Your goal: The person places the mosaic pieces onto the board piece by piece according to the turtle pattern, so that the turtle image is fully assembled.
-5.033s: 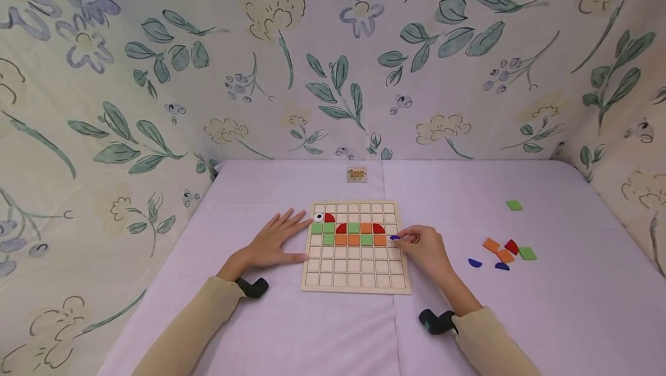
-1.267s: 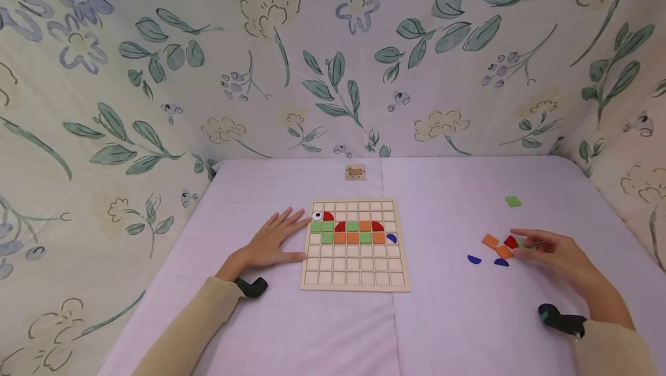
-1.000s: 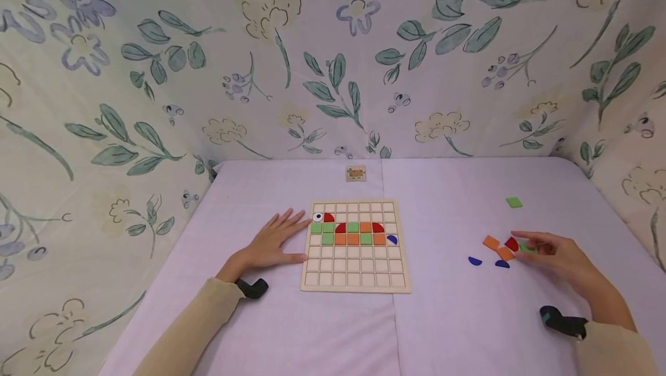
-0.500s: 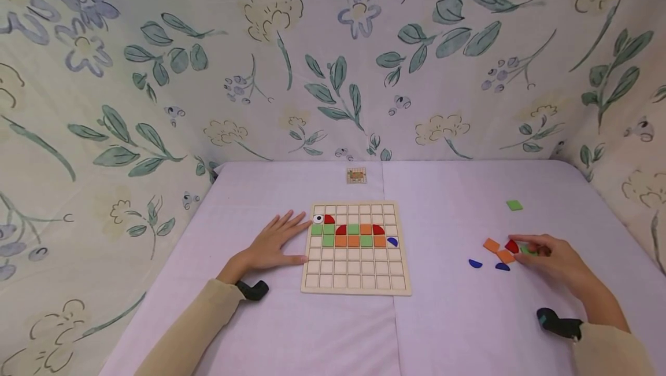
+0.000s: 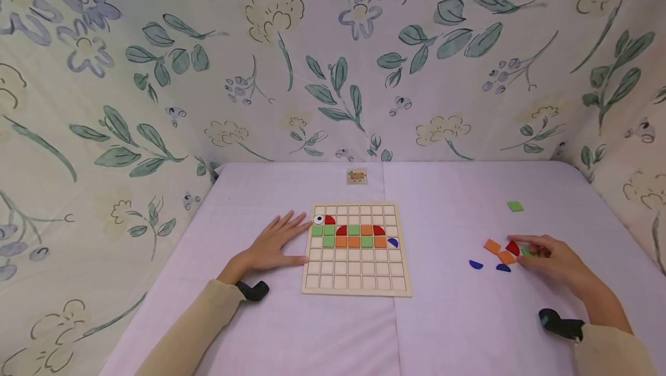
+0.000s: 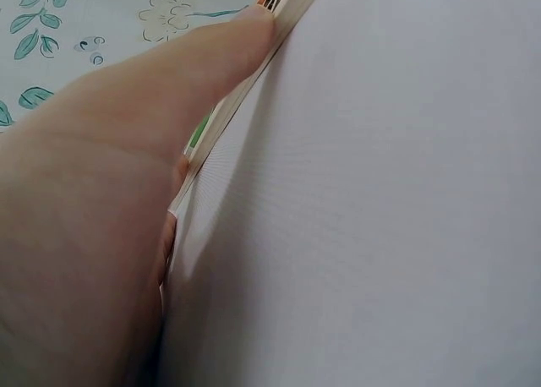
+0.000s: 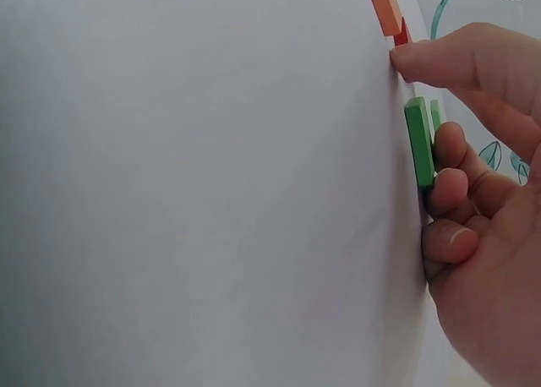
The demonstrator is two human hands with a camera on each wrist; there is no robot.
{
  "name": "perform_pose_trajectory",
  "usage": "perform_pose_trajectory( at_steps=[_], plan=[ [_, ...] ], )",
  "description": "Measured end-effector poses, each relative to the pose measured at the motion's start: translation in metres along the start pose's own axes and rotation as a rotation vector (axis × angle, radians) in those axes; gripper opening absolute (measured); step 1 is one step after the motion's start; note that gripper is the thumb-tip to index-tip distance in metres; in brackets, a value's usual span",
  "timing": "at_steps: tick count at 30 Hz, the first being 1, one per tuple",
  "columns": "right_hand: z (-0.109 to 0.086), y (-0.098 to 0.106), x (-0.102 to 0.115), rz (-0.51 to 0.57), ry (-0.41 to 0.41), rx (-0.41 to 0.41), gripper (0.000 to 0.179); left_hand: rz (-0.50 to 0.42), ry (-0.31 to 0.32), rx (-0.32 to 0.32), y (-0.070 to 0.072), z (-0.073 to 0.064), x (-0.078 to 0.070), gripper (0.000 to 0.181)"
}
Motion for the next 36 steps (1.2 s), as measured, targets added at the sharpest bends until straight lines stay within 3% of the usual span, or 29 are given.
perform_pose_trajectory(
  at_steps=[15,36],
  plan=[
    [-0.0011,-0.0015,0.0011,0.057,0.042,-0.012,0.045,0.015,0.019,0.012,0.0003,0.0007,-0.0005,0.095],
    [-0.0003,-0.0060,0.0061,-0.004,-0.011,-0.075,0.050,0.016,0.014,0.000,-0.0008,0.0001,-0.0001,0.095]
  ],
)
Point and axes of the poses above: each hand's wrist, its own z-axis towards the middle knuckle, its own y-axis out of the back of the hand, x = y × z, the point moved 2 cm from there along z, towards the middle knuckle, and after that the axes turned 14 degrees about x, right-handed, at the moved point
